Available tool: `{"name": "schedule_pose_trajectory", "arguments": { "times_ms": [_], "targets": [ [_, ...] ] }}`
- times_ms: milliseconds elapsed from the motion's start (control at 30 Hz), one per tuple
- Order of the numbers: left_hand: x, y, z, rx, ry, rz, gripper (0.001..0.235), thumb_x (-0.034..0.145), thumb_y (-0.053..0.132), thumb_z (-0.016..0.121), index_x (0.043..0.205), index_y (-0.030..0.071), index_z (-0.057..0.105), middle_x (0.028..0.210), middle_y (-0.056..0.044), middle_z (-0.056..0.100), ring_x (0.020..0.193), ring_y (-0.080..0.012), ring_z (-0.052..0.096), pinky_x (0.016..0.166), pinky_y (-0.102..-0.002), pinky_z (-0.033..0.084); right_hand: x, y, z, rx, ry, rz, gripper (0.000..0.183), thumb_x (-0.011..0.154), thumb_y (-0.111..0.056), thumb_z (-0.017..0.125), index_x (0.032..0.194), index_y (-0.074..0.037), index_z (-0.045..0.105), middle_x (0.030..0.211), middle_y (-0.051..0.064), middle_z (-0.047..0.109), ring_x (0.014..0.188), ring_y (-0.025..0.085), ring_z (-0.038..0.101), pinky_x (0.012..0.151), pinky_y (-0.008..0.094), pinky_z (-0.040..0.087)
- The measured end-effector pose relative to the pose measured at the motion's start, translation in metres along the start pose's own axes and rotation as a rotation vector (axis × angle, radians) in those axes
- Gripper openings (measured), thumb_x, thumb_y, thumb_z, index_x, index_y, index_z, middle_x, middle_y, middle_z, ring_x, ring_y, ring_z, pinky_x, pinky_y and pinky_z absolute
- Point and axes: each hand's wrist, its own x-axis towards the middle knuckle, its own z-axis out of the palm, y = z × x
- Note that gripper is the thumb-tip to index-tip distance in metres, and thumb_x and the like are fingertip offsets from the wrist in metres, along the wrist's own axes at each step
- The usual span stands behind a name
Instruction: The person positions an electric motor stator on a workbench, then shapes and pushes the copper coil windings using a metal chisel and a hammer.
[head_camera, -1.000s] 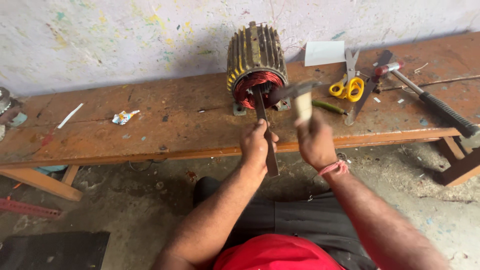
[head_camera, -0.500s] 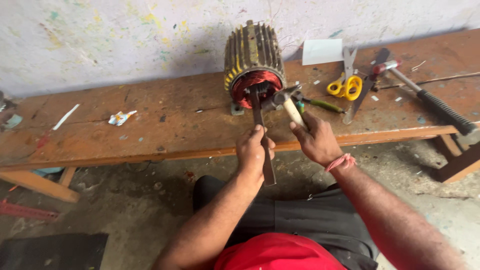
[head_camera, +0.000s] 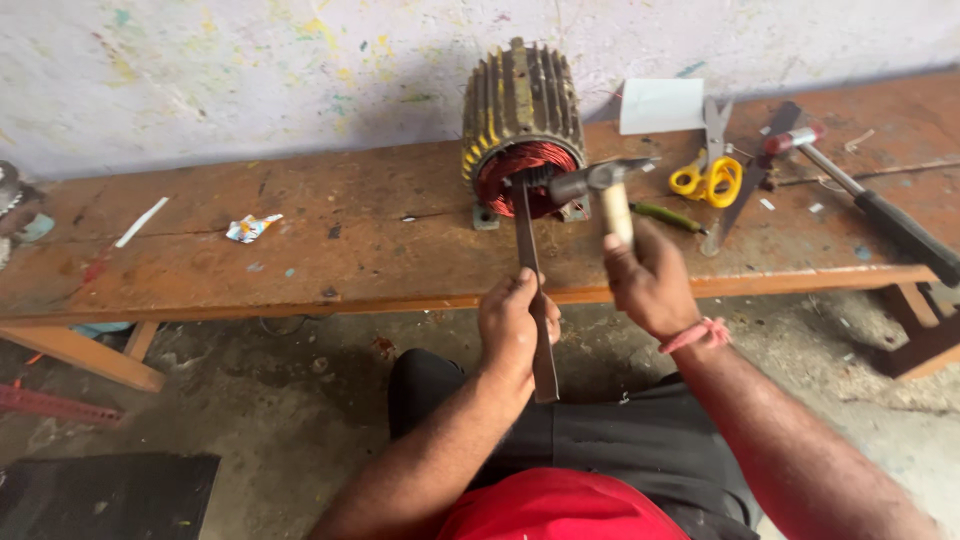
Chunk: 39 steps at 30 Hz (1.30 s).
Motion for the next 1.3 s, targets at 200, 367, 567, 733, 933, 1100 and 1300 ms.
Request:
{"name": "schedule_pose_trajectory", "arguments": {
  "times_ms": [200, 367, 567, 733, 933, 1100, 1300],
  "targets": [
    [-0.009, 0.0, -0.008, 0.024, -0.022, 0.004, 0.021, 0.105, 0.023, 0.055, 0.099, 0.003, 0.058, 0.06, -0.008, 0.058, 0.043, -0.0142, 0.046, 0.04, -0.028, 0.037, 0.014, 0.016, 0.02, -0.579, -0.082, -0.026, 0.025, 0.104, -0.027, 0.056, 0.107, -0.002, 0.058, 0.07, 0.005, 0.063, 0.053, 0.014, 0.063, 0.042, 0.028, 0.052],
    [-0.014, 0.003, -0.011, 0.034, -0.032, -0.015, 0.022, 0.105, 0.025, 0.054, 0.1, 0.003, 0.059, 0.059, -0.007, 0.057, 0.042, -0.0134, 0.046, 0.04, -0.027, 0.036, 0.009, 0.019, 0.005, -0.317, 0.042, -0.049, 0.033, 0.105, -0.029, 0.063, 0.101, 0.003, 0.059, 0.07, 0.021, 0.06, 0.055, 0.03, 0.057, 0.05, 0.042, 0.044],
    [-0.017, 0.002, -0.022, 0.049, -0.032, -0.02, 0.02, 0.106, 0.021, 0.055, 0.097, 0.003, 0.058, 0.056, -0.008, 0.056, 0.04, -0.0138, 0.046, 0.039, -0.028, 0.037, 0.01, 0.03, 0.005, -0.555, 0.02, -0.355, 0.028, 0.1, -0.026, 0.065, 0.1, 0.002, 0.061, 0.072, 0.014, 0.063, 0.061, 0.025, 0.063, 0.055, 0.039, 0.049],
    [-0.035, -0.002, -0.031, 0.157, -0.065, -0.048, 0.024, 0.1, 0.029, 0.059, 0.096, 0.005, 0.06, 0.054, -0.008, 0.058, 0.037, -0.0145, 0.048, 0.035, -0.028, 0.038, -0.007, 0.017, 0.02, 0.051, 0.04, 0.106, 0.028, 0.106, -0.027, 0.058, 0.093, -0.002, 0.053, 0.066, 0.002, 0.055, 0.05, 0.012, 0.053, 0.04, 0.029, 0.045],
    [-0.019, 0.009, -0.023, 0.315, -0.131, -0.032, 0.024, 0.091, 0.027, 0.073, 0.095, 0.008, 0.058, 0.055, -0.005, 0.057, 0.039, -0.0115, 0.049, 0.037, -0.026, 0.039, 0.0, 0.04, 0.041, 0.233, 0.118, -0.071, 0.017, 0.1, -0.017, 0.061, 0.1, -0.003, 0.051, 0.066, 0.004, 0.058, 0.045, 0.012, 0.055, 0.037, 0.028, 0.044],
    [0.006, 0.011, -0.009, 0.325, -0.121, 0.007, 0.026, 0.09, 0.024, 0.076, 0.095, 0.005, 0.058, 0.059, -0.004, 0.056, 0.04, -0.0102, 0.048, 0.037, -0.025, 0.038, 0.013, 0.052, 0.049, 0.179, 0.11, -0.212, 0.015, 0.103, -0.013, 0.061, 0.105, -0.001, 0.053, 0.073, 0.003, 0.059, 0.053, 0.01, 0.057, 0.045, 0.024, 0.046],
    [0.02, 0.016, 0.008, 0.248, -0.039, -0.026, 0.026, 0.091, 0.024, 0.073, 0.096, 0.005, 0.056, 0.061, -0.004, 0.056, 0.041, -0.0098, 0.048, 0.036, -0.025, 0.038, 0.017, 0.049, 0.044, 0.236, 0.039, -0.07, 0.015, 0.1, -0.014, 0.06, 0.107, -0.002, 0.054, 0.074, 0.002, 0.059, 0.051, 0.011, 0.057, 0.042, 0.025, 0.045]
  ]
}}
